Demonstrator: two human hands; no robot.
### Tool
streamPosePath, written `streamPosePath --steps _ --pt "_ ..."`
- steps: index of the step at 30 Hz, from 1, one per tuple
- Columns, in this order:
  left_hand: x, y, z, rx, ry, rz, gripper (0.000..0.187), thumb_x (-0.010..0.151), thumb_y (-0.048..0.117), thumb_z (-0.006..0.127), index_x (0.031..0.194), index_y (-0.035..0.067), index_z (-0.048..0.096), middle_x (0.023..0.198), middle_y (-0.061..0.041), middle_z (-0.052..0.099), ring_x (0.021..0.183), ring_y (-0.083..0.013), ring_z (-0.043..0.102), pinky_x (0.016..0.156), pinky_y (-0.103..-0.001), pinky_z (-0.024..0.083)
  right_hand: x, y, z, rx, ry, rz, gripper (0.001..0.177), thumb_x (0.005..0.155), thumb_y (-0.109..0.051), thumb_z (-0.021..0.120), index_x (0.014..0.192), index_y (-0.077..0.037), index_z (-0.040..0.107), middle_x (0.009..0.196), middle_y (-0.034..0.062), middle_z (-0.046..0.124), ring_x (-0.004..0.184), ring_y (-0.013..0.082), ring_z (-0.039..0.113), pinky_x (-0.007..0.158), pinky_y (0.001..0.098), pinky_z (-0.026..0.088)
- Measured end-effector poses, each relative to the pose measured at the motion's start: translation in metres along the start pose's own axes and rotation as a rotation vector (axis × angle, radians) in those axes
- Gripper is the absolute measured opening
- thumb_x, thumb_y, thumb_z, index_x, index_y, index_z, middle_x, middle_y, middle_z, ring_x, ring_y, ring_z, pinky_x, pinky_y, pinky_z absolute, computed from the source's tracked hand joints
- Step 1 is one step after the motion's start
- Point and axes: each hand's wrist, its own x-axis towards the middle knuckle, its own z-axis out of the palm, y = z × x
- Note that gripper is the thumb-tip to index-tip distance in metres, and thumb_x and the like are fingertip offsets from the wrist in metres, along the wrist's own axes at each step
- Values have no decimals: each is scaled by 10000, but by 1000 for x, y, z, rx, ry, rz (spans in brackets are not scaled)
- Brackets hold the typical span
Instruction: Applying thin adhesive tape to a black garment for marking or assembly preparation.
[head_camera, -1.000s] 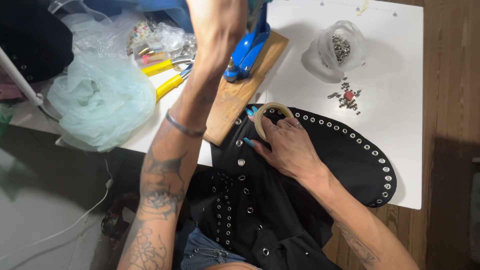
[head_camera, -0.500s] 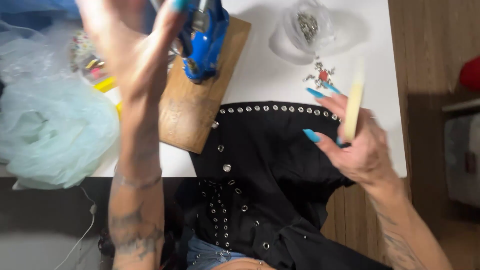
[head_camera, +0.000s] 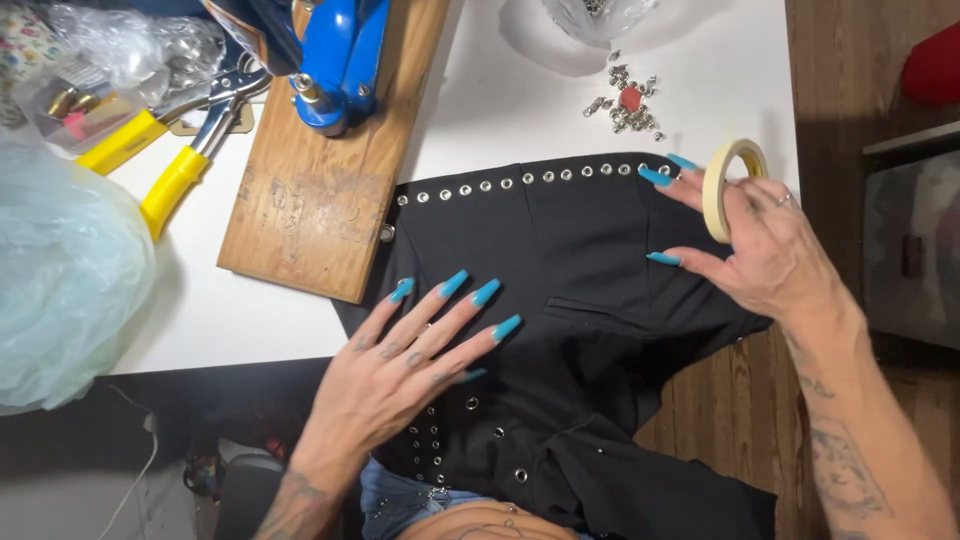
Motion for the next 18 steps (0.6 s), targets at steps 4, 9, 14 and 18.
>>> streamPosePath --steps 4,9,14,18 --pt "-9 -13 -8 -116 0 79 440 902 133 338 1337 198 324 1387 -1 324 1271 -179 323 1030 -328 228 -1 11 2 -117 -12 -92 547 782 -437 553 927 86 490 1212 93 584 786 236 554 759 345 458" --pt "-20 -19 -8 -174 -17 104 475 882 323 445 1324 195 330 1379 29 334 1266 -156 333 1024 -316 256 -5 11 -5 -146 -57 -122 677 739 -440 597 1124 103 474 1194 99 570 815 258 562 815 360 473" --pt "9 2 -28 -186 267 103 382 897 247 577 1198 44 459 1235 -88 509 1132 -212 510 990 -366 350 -3 3 -10 -75 -4 -128 663 763 -395 593 1154 117 436 1212 77 557 803 251 567 814 361 467" --pt "45 28 -15 -166 335 -26 410 918 280 588 1225 39 460 1274 -86 467 1195 -249 442 995 -389 359 -4 2 -11 -64 -43 -117 584 758 -384 598 1083 89 491 1183 107 577 900 283 574 842 380 457"
